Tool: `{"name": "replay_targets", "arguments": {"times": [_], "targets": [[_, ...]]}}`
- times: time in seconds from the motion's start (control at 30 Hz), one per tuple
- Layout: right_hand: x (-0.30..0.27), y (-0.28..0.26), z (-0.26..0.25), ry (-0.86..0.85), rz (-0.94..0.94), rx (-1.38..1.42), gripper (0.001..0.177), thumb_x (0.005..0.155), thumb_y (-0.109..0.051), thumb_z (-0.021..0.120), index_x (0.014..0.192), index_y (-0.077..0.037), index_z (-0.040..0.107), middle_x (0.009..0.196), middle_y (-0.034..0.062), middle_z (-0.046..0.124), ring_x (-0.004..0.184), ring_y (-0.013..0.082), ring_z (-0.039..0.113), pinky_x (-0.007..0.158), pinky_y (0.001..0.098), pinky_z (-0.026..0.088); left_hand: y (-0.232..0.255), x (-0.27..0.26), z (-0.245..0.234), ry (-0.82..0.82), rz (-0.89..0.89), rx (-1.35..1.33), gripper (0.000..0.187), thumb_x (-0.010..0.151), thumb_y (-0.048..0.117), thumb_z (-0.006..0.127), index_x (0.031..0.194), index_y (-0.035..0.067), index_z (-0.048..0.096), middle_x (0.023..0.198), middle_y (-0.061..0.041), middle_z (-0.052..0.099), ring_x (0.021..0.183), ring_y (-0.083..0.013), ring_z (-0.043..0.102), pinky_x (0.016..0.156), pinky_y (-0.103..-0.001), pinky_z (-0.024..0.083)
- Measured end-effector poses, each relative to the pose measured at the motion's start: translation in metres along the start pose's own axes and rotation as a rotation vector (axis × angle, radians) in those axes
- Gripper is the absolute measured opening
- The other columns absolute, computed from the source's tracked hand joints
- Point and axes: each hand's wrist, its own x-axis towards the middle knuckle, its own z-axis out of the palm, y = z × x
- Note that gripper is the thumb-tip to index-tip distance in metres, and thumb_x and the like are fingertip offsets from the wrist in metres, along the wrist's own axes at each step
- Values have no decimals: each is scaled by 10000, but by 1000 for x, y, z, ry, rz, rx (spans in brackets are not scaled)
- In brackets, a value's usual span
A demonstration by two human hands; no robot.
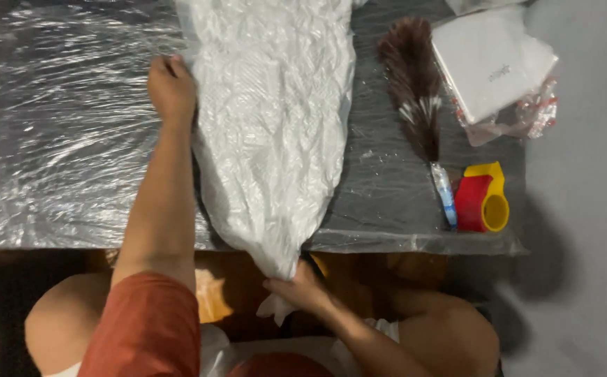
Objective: Placing a pillow into a plastic bag and using a vacuum hose to remove air and compress it.
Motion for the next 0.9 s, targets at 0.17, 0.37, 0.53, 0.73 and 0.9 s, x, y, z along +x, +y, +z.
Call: {"name": "replay_targets", "arguments": {"times": [0.17,0.37,0.53,0.73,0.9], "targets": [[-34,-53,-21,-46,79,70,444,684,-327,750,1077,-125,706,995,13,723,918,161,667,760,278,501,59,-35,-74,-388,-192,92,550,975,655,500,995,110,575,960,-129,715,896,-413,666,720,-565,482],[-19,-30,-11,21,35,228,649,569,-361,889,1093,-6,744,1012,215,756,1039,347,740,832,450,564,45,-96,-119,-452,-128,177,427,1075,394,519,1178,25,709,1038,-254,732,1049,-475,683,854,-586,546],[-16,-24,-7,51,-20,231,618,564,-340,894,1073,-12,768,997,190,769,1033,320,745,814,439,569,71,-114,-126,-327,-219,66,357,1101,342,456,1100,38,642,956,-251,727,1003,-462,701,815,-577,562],[-31,-38,-13,53,-62,253,638,585,-306,856,1115,33,748,1065,244,751,1105,360,712,891,474,548,65,-117,-119,-105,1,237,258,1052,332,532,1066,75,543,895,-185,672,909,-408,724,772,-531,573],[-36,-46,-15,34,-72,252,637,588,-286,841,1136,26,745,1099,235,750,1118,342,709,910,463,551,122,-177,-172,-45,482,-141,558,992,194,674,1343,-204,504,1350,-467,494,1336,-600,416,1161,-634,226]]}}
